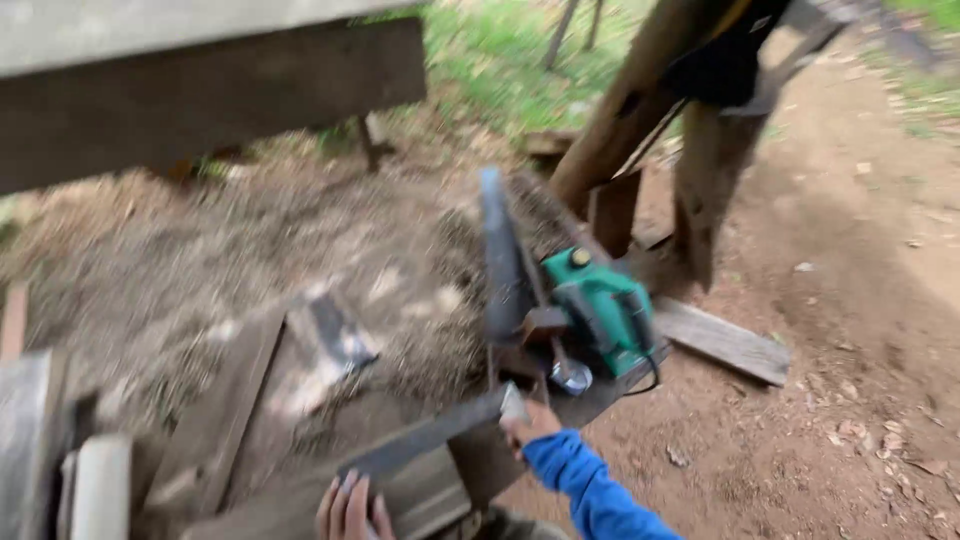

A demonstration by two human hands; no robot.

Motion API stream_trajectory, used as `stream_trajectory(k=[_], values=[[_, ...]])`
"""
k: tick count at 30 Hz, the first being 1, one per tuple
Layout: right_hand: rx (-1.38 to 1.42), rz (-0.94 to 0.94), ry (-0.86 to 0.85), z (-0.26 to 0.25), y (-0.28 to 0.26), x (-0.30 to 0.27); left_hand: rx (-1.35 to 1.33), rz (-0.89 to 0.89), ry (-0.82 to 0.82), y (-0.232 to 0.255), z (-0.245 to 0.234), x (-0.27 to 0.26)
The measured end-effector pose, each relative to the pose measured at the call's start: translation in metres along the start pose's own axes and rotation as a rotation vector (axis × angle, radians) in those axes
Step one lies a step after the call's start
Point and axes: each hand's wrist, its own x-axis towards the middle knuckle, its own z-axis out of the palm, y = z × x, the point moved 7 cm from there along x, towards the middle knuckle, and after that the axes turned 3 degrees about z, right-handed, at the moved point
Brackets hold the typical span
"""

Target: The person marks a wooden plank with a pen and a metal square ruler. They reference a printed document with diagrams and images, then continue to measure and mark lines on the wood.

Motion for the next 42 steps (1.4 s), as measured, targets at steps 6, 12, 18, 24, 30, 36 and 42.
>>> stream_trajectory(k=[6,12,18,24,30,36,42], values=[[-0.138,0.116,0.000,-0.002,-0.046,-0.031,-0.028,-0.076,-0.278,0.046,-0.049,0.066],[-0.366,0.194,-0.209,0.028,-0.123,-0.058,-0.031,-0.131,-0.236,0.064,-0.069,0.036],[-1.027,-0.424,-0.403,0.098,-0.202,-0.028,-0.287,-0.399,-0.214,0.100,-0.087,-0.037],[-1.116,-1.008,-0.405,0.214,-0.227,-0.022,-0.389,-0.781,-0.112,0.107,-0.063,-0.119],[-1.217,-1.028,-0.330,0.222,-0.210,-0.027,-0.438,-0.813,-0.068,0.099,-0.070,-0.131],[-1.230,-1.019,-0.340,0.226,-0.211,-0.036,-0.370,-0.848,-0.118,0.097,-0.070,-0.142],[-1.216,-1.015,-0.397,0.224,-0.208,-0.027,-0.453,-0.838,-0.184,0.098,-0.080,-0.100]])
